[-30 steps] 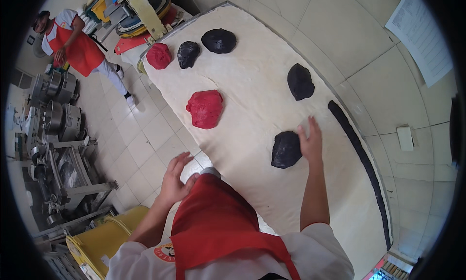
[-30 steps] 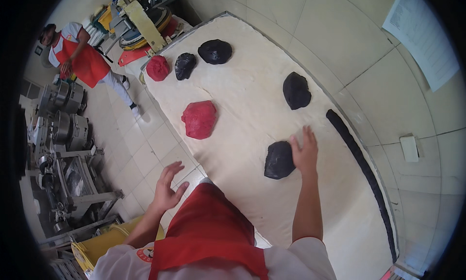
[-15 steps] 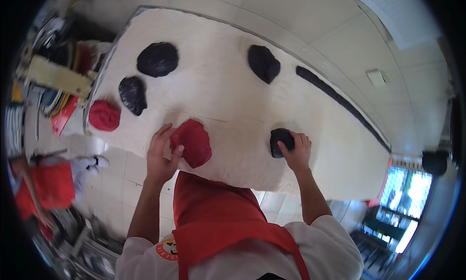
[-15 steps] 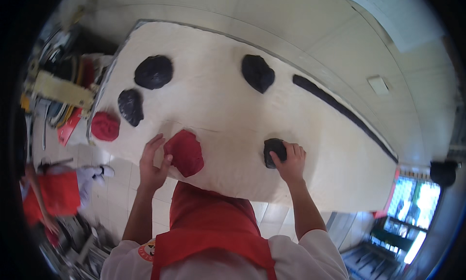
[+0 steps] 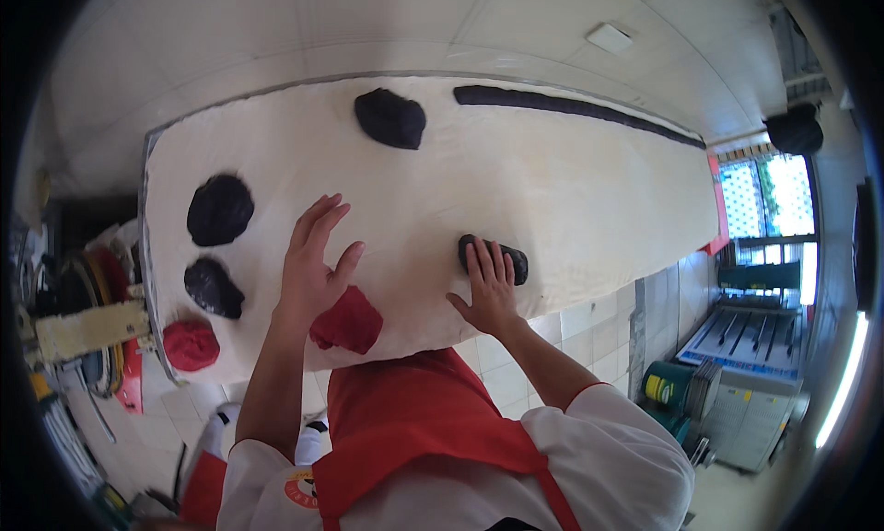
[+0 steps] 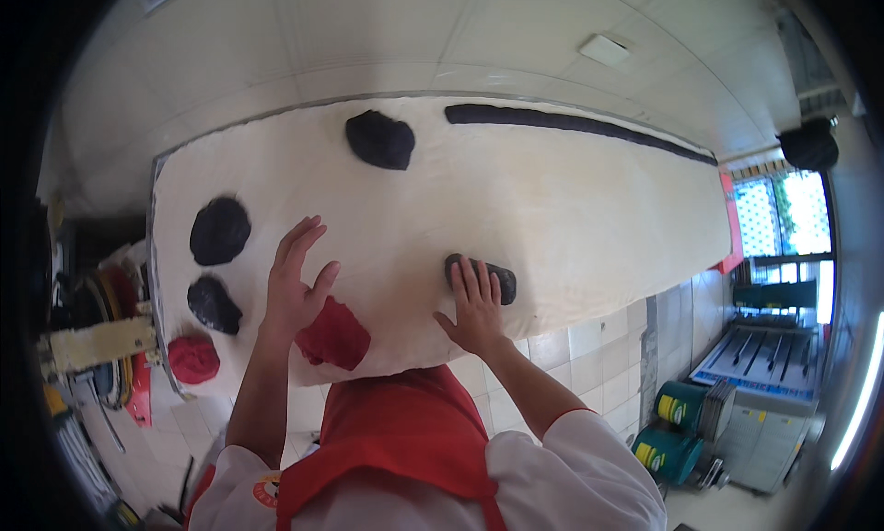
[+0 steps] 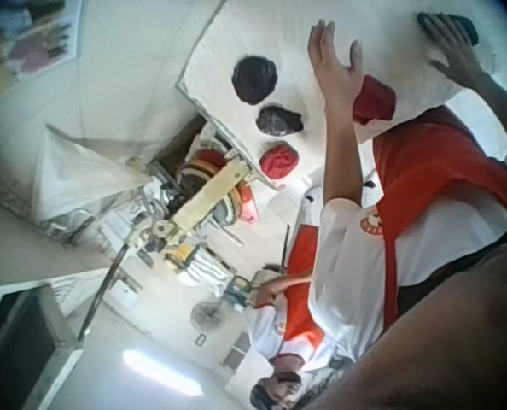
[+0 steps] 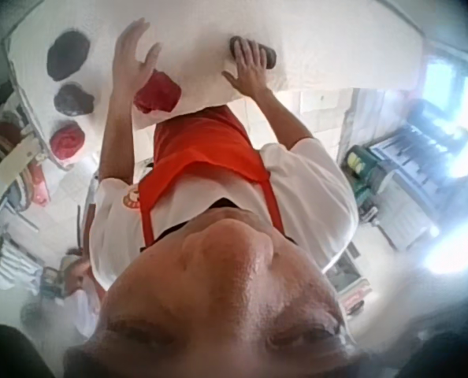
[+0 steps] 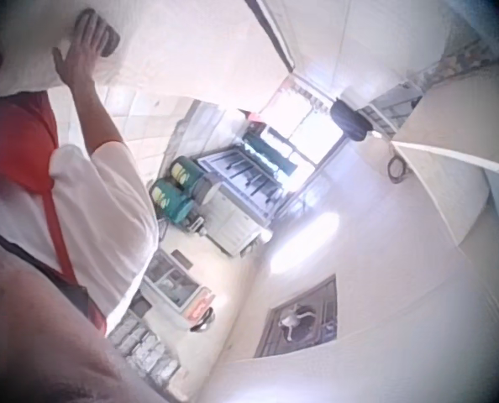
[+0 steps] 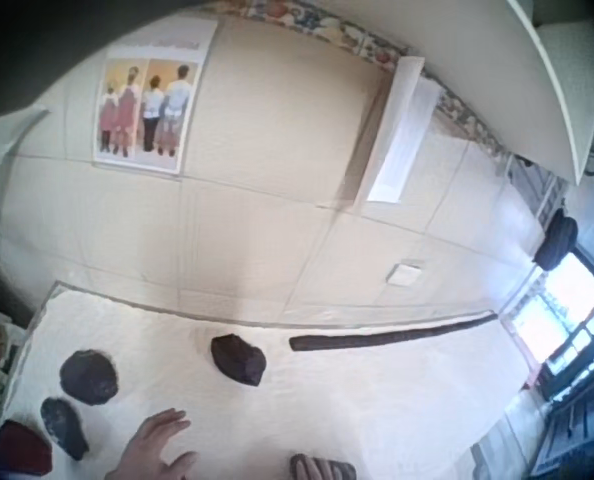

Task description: The person takes a tray of dough rolls from a rack, then uses both hands to roll multiple pieces of dark dough into long, thin strips on a flour-covered table.

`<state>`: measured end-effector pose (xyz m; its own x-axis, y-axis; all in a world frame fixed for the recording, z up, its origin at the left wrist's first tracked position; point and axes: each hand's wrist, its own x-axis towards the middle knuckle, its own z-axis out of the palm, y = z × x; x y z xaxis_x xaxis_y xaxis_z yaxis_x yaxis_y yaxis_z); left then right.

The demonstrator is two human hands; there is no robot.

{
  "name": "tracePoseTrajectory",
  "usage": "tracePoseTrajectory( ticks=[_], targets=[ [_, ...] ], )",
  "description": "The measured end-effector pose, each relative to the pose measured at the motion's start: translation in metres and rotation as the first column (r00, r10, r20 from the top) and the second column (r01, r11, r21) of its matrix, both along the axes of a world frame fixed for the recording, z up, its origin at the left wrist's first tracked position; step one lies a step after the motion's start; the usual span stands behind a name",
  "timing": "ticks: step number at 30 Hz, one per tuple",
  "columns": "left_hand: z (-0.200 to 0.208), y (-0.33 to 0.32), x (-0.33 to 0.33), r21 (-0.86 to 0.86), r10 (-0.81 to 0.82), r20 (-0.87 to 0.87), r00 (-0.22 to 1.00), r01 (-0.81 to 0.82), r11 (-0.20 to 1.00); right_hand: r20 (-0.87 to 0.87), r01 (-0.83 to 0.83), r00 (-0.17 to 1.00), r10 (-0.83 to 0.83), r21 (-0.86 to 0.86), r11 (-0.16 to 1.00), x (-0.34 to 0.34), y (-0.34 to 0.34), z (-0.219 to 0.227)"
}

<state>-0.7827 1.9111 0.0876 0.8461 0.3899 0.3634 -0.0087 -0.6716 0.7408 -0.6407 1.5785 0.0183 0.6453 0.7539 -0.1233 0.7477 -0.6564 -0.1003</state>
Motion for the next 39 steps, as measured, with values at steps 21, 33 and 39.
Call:
tracePoseTrajectory(
  ticks=[21, 33, 39],
  targets=[
    [-0.084, 0.05, 0.305, 0.346, -0.043, -0.534, 0.844, 0.265, 0.9, -0.323, 0.009, 0.945, 0.055, 0.192, 0.981, 0.123, -0.032, -0.006],
    [-0.073, -0.005, 0.179, 0.533, 0.172, -0.513, 0.841, 0.154, 0.832, -0.162, -0.204, 0.953, 0.256, 0.282, 0.937, 0.036, -0.069, -0.013],
    [-0.073, -0.057, 0.113, 0.576, 0.211, -0.37, 0.905, 0.045, 0.816, 0.043, -0.166, 0.986, 0.164, 0.055, 0.985, 0.117, 0.029, -0.041]
  ],
)
